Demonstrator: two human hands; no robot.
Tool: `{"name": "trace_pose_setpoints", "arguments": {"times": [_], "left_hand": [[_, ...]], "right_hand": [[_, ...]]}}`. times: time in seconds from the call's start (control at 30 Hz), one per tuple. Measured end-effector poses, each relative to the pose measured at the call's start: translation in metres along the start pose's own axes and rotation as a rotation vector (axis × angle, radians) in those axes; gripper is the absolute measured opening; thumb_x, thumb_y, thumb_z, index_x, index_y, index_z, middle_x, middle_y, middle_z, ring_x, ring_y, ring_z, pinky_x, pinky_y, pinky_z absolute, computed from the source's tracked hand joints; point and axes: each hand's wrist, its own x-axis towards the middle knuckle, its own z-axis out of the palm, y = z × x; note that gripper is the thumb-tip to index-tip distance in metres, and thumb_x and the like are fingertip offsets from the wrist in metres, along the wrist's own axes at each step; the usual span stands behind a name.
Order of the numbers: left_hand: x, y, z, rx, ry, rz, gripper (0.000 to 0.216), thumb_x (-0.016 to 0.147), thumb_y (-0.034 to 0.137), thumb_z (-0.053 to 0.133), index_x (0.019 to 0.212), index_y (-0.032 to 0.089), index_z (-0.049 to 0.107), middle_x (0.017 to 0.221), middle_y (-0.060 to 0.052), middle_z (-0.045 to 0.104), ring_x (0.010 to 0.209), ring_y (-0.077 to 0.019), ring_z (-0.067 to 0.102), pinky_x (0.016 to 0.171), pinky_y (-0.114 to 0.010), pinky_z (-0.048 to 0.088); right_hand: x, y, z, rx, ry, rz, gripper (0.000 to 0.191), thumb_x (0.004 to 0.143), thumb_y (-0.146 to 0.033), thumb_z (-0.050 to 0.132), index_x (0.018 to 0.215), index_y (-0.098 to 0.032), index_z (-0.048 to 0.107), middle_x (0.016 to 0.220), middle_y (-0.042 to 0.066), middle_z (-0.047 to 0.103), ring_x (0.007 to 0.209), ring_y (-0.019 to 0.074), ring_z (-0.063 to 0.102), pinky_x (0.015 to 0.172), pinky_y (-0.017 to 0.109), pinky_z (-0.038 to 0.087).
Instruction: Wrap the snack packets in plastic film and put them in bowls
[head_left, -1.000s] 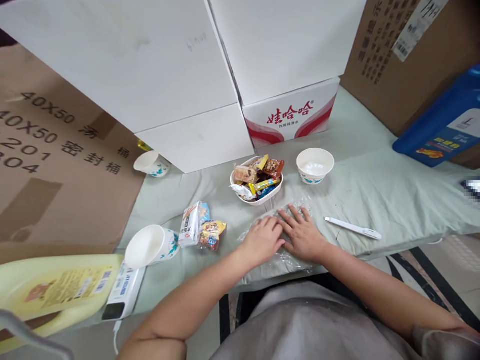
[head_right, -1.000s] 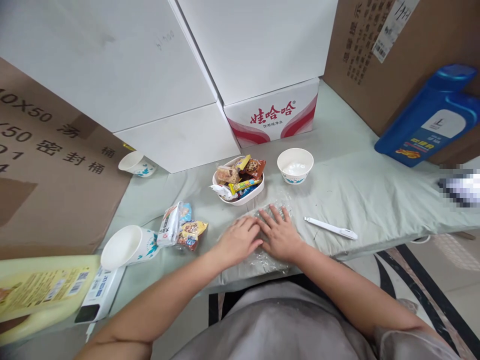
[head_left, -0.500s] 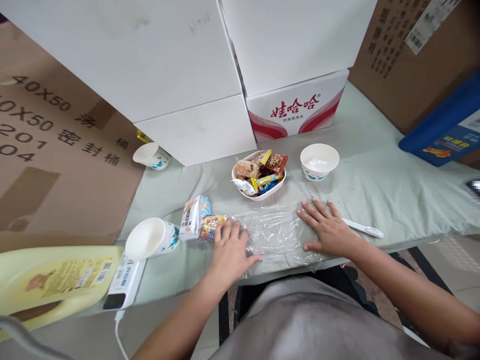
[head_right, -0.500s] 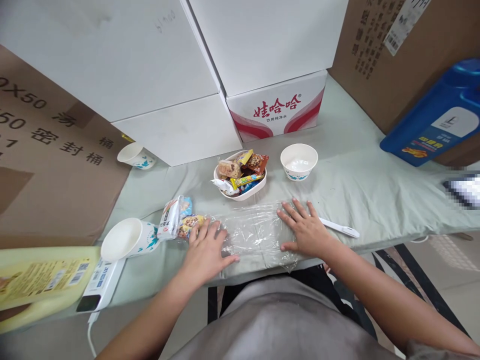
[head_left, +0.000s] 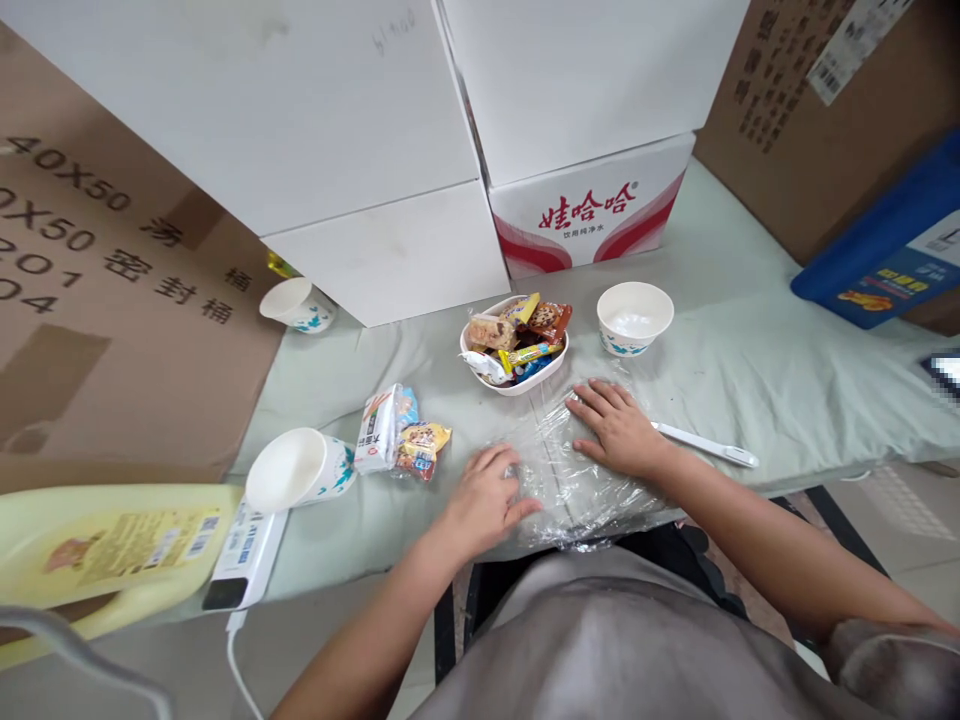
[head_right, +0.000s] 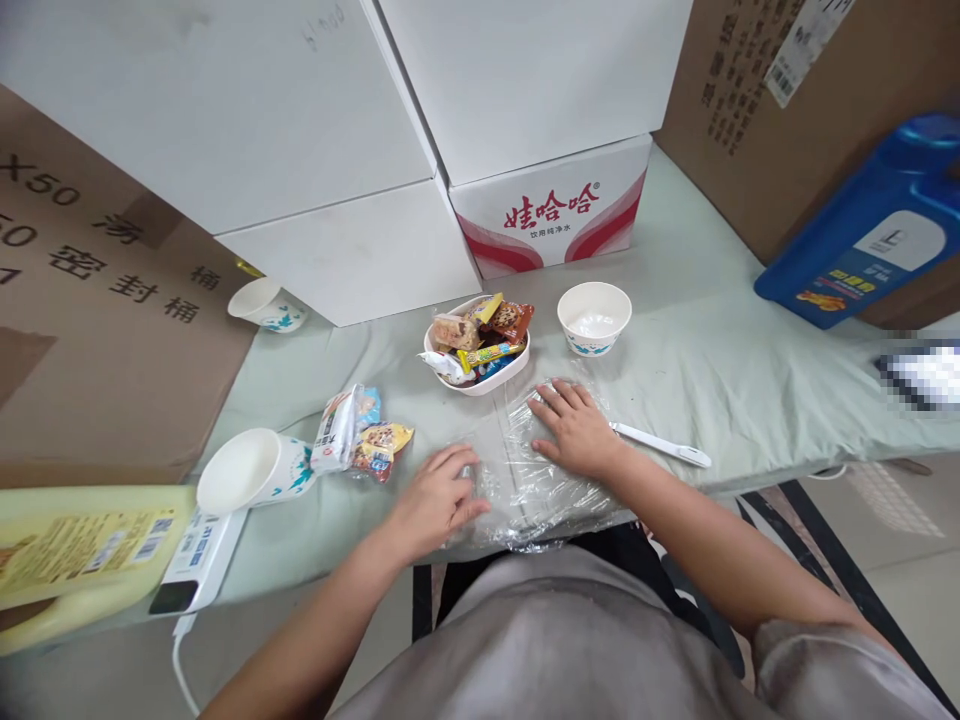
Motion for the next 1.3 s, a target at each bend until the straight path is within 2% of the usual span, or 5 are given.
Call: {"name": "trace_pose_setpoints", "arguments": {"times": [0.27, 0.53, 0.77, 1.1, 1.3], "left_hand": [[0.001, 0.002, 0.006, 0.110, 0.122, -0.137, 0.023, 0.087, 0.024, 0.058, 0.108, 0.019, 0.066, 0.122, -0.012, 0.063, 0.116, -0.0301, 0.056, 0.097, -0.047, 0.048], [-0.016, -0.007, -0.007, -0.024, 0.377, -0.033, 0.019, 0.089, 0.015, 0.049, 0.097, 0.019, 0.066, 0.102, -0.009, 0.068, 0.105, -0.0240, 0.059, 0.097, -0.042, 0.048], [-0.039, 0.010, 0.018, -0.149, 0.054, 0.187, 0.024, 0.088, 0.023, 0.058, 0.111, 0.022, 0.063, 0.118, -0.009, 0.065, 0.122, -0.0275, 0.054, 0.100, -0.047, 0.047], [-0.029, -0.003, 0.021, -0.889, 0.152, -0.410, 0.027, 0.096, 0.043, 0.043, 0.089, 0.020, 0.054, 0.070, 0.000, 0.064, 0.070, -0.0147, 0.063, 0.071, -0.029, 0.049], [-0.020, 0.001, 0.016, -0.808, 0.024, -0.383, 0.040, 0.072, 0.039, 0.075, 0.104, 0.021, 0.059, 0.068, 0.006, 0.053, 0.065, -0.0122, 0.052, 0.067, -0.026, 0.043]], "right_hand": [[0.003, 0.001, 0.016, -0.051, 0.019, 0.136, 0.088, 0.079, -0.074, 0.053, 0.148, -0.022, 0.039, 0.157, 0.014, 0.031, 0.144, 0.0459, 0.014, 0.111, 0.069, 0.012], [-0.031, 0.010, -0.035, 0.252, 0.094, -0.032, 0.047, 0.097, -0.048, 0.044, 0.132, -0.020, 0.056, 0.136, 0.014, 0.056, 0.130, 0.0294, 0.047, 0.106, 0.050, 0.041], [-0.095, 0.015, -0.034, 0.318, -0.150, -0.315, 0.059, 0.087, -0.048, 0.062, 0.140, -0.025, 0.050, 0.141, 0.009, 0.055, 0.134, 0.0275, 0.046, 0.108, 0.049, 0.041], [-0.098, 0.013, -0.031, 0.681, -0.029, 0.151, 0.028, 0.096, -0.038, 0.043, 0.104, -0.024, 0.066, 0.099, 0.008, 0.073, 0.094, 0.0232, 0.069, 0.080, 0.039, 0.059], [-0.088, 0.007, -0.015, 0.813, 0.026, 0.577, 0.037, 0.096, -0.052, 0.040, 0.098, -0.023, 0.063, 0.070, 0.001, 0.066, 0.053, 0.0162, 0.061, 0.052, 0.032, 0.055]]}}
